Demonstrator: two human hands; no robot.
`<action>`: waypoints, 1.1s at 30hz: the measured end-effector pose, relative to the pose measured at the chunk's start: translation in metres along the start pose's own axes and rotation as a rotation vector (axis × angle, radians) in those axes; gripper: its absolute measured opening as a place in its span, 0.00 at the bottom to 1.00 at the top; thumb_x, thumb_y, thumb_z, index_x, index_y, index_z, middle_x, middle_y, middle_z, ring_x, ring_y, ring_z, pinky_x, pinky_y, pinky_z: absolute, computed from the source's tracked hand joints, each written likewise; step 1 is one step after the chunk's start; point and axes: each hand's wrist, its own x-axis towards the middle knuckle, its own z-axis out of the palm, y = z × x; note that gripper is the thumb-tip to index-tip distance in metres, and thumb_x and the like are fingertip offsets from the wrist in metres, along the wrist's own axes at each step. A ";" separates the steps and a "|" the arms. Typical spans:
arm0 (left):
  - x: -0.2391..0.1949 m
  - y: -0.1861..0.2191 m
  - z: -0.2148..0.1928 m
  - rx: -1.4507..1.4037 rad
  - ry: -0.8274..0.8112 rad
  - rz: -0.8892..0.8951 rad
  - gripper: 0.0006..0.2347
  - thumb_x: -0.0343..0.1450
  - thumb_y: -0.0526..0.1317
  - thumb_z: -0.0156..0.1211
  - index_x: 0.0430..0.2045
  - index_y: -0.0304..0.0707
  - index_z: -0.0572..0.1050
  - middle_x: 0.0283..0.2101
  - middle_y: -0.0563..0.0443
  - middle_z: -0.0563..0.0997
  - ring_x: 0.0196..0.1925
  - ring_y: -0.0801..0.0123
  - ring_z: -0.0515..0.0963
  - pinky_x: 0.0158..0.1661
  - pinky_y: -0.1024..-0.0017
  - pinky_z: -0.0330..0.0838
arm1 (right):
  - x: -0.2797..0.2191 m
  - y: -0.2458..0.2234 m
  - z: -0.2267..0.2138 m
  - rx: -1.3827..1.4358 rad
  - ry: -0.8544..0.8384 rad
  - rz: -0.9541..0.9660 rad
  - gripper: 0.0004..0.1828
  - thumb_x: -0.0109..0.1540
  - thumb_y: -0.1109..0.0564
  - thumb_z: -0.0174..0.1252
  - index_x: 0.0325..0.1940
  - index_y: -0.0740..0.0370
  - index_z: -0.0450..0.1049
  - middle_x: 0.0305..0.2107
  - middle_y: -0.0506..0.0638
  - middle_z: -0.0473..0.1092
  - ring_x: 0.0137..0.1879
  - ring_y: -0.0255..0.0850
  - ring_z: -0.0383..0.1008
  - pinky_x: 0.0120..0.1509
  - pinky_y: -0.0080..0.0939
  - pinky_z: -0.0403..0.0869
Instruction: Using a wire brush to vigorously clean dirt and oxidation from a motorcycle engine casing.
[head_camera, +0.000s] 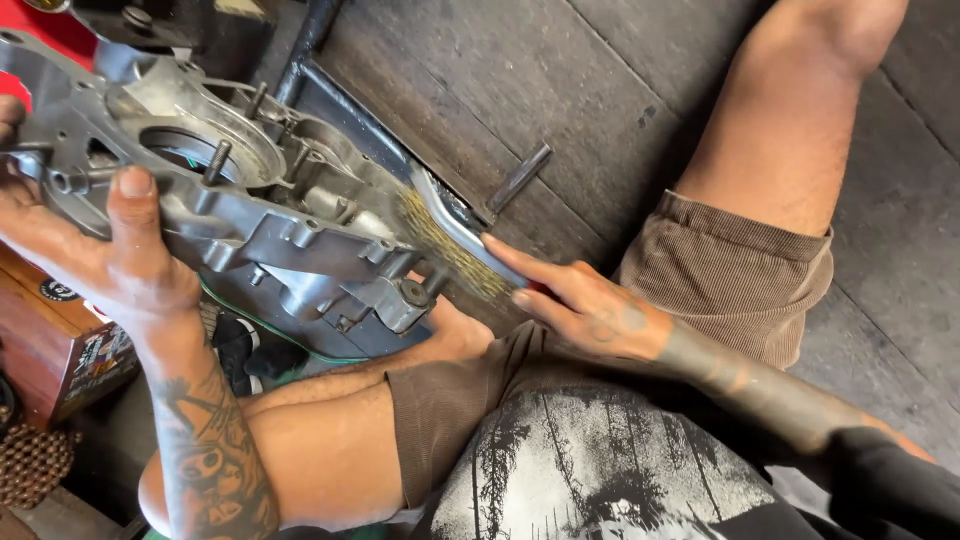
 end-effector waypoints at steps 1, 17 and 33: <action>0.008 0.017 0.003 -0.053 -0.042 0.106 0.23 0.80 0.39 0.55 0.68 0.37 0.54 0.68 0.31 0.62 0.75 0.41 0.62 0.79 0.49 0.55 | -0.006 0.010 -0.002 -0.031 -0.072 0.066 0.35 0.70 0.48 0.44 0.82 0.44 0.49 0.17 0.45 0.55 0.22 0.35 0.53 0.29 0.41 0.60; 0.023 0.052 0.013 -0.020 -0.067 0.127 0.18 0.80 0.42 0.52 0.59 0.31 0.56 0.58 0.37 0.60 0.65 0.47 0.62 0.69 0.50 0.57 | 0.029 0.002 -0.002 -0.082 -0.051 -0.220 0.32 0.73 0.46 0.41 0.82 0.50 0.47 0.21 0.56 0.63 0.18 0.40 0.53 0.29 0.45 0.57; 0.018 0.043 0.010 -0.064 -0.061 0.100 0.20 0.81 0.40 0.52 0.64 0.32 0.54 0.64 0.33 0.60 0.71 0.43 0.61 0.76 0.49 0.56 | 0.003 0.028 -0.001 -0.042 -0.076 -0.071 0.34 0.71 0.47 0.42 0.81 0.50 0.48 0.16 0.50 0.61 0.17 0.37 0.55 0.27 0.43 0.59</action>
